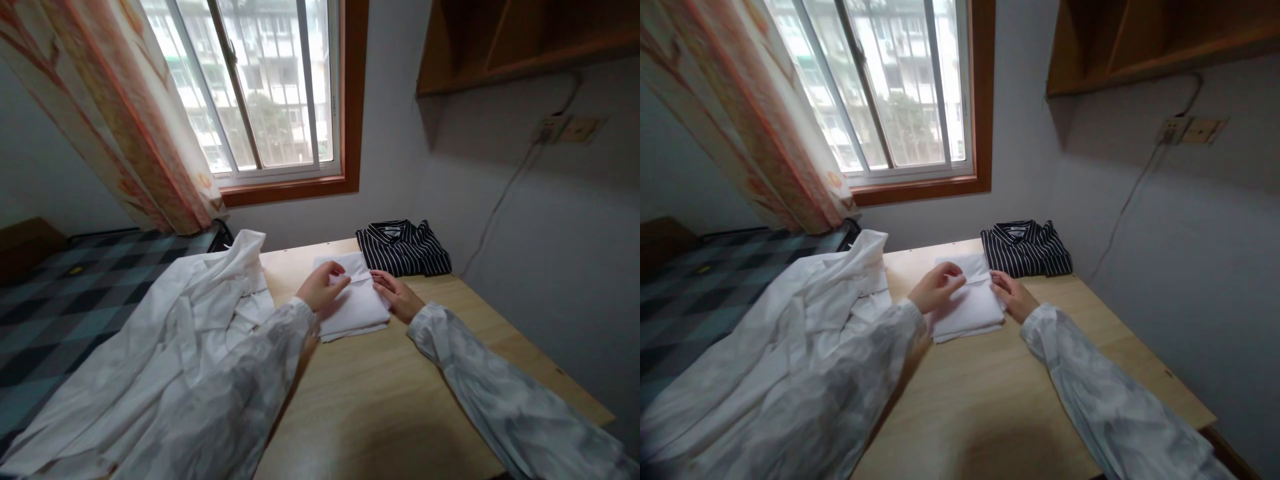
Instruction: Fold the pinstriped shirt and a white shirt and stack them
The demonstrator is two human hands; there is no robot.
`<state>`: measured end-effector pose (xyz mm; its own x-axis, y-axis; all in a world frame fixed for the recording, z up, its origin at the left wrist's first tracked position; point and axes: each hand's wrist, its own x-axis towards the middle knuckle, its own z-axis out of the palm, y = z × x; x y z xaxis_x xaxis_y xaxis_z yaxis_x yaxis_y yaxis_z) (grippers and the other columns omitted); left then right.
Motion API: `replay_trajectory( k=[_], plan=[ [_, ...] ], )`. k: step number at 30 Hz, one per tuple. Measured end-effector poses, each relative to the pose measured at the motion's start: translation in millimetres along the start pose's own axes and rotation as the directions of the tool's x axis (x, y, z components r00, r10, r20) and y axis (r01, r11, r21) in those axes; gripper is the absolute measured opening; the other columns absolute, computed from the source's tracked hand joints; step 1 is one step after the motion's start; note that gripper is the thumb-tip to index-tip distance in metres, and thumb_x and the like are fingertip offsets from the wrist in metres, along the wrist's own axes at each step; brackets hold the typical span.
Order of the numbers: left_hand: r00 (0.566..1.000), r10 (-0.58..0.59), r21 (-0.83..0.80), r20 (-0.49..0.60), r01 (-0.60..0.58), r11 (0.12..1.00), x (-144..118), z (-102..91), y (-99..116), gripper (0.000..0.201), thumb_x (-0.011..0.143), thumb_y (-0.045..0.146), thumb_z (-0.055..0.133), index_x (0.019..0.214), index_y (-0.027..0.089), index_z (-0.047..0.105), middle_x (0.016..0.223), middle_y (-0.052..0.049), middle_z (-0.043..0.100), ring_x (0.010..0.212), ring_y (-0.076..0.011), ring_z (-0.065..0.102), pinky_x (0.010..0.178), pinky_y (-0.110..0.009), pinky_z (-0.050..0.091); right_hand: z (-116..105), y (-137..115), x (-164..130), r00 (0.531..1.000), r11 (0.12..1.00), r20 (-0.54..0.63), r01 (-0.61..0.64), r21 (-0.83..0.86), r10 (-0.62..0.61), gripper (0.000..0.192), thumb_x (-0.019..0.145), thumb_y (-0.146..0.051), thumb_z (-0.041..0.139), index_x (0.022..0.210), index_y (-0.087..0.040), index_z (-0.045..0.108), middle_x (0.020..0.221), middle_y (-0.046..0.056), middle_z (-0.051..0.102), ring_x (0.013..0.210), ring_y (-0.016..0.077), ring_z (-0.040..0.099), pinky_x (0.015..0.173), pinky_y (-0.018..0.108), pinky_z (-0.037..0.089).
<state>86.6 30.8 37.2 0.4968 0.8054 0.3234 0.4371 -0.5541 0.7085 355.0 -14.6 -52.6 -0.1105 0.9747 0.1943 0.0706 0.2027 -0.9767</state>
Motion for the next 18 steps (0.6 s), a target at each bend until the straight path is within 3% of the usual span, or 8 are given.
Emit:
replay_trajectory(
  k=[2, 6, 10, 12, 18],
  plan=[
    [0.990, 0.137, 0.159, -0.023, -0.132, 0.978, -30.0, -14.2, -6.1, 0.040, 0.096, 0.052, 0.076, 0.120, 0.021, 0.071, 0.127, -0.015, 0.076, 0.121, -0.0319, 0.071, 0.110, -0.053, 0.056, -0.4, 0.8, -1.6, 0.999, 0.998, 0.017, 0.031, -0.051, -0.030, 0.057, 0.101, -0.053, 0.072, 0.151, -0.029, 0.063, 0.147, 0.011, 0.074, 0.133, 0.0297, 0.072, 0.116, 0.050, 0.058],
    [0.954, 0.279, 0.382, 0.111, -0.300, 0.874, -82.3, -25.0, -16.2, 0.088, 0.075, 0.070, 0.092, 0.142, 0.021, 0.065, 0.157, -0.022, 0.062, 0.143, -0.0439, 0.060, 0.123, -0.064, 0.047, -0.8, -1.9, -4.1, 0.997, 0.976, 0.000, 0.081, -0.204, -0.083, 0.051, 0.102, -0.050, 0.070, 0.148, -0.028, 0.069, 0.150, 0.010, 0.073, 0.139, 0.0305, 0.069, 0.120, 0.050, 0.055],
    [0.937, 0.329, 0.465, 0.114, -0.343, 0.816, -102.3, -24.7, -30.4, 0.067, 0.083, 0.042, 0.086, 0.142, 0.020, 0.065, 0.156, -0.021, 0.064, 0.143, -0.0404, 0.063, 0.123, -0.059, 0.050, -2.4, -11.2, -7.2, 0.987, 0.921, 0.022, 0.154, -0.357, -0.156, 0.042, 0.103, -0.042, 0.063, 0.139, -0.026, 0.077, 0.141, 0.011, 0.076, 0.132, 0.0305, 0.072, 0.119, 0.050, 0.054],
    [0.928, 0.357, 0.460, 0.102, -0.362, 0.810, -103.5, -27.1, -34.9, 0.060, 0.080, 0.029, 0.081, 0.138, 0.020, 0.067, 0.152, -0.020, 0.067, 0.138, -0.0378, 0.067, 0.121, -0.055, 0.053, -3.4, -15.8, -8.5, 0.973, 0.877, 0.070, 0.228, -0.424, -0.219, 0.041, 0.101, -0.035, 0.062, 0.137, -0.027, 0.079, 0.138, 0.010, 0.077, 0.130, 0.0306, 0.072, 0.119, 0.050, 0.053],
    [0.928, 0.358, 0.456, 0.104, -0.365, 0.812, -103.4, -36.2, -34.5, 0.055, 0.081, 0.034, 0.080, 0.134, 0.021, 0.071, 0.147, -0.019, 0.072, 0.134, -0.0389, 0.069, 0.121, -0.057, 0.052, -0.7, -25.1, -4.5, 0.916, 0.711, 0.139, 0.381, -0.591, -0.376, 0.035, 0.099, -0.039, 0.073, 0.132, -0.030, 0.081, 0.118, 0.011, 0.080, 0.116, 0.0338, 0.071, 0.114, 0.056, 0.054]
  ],
)
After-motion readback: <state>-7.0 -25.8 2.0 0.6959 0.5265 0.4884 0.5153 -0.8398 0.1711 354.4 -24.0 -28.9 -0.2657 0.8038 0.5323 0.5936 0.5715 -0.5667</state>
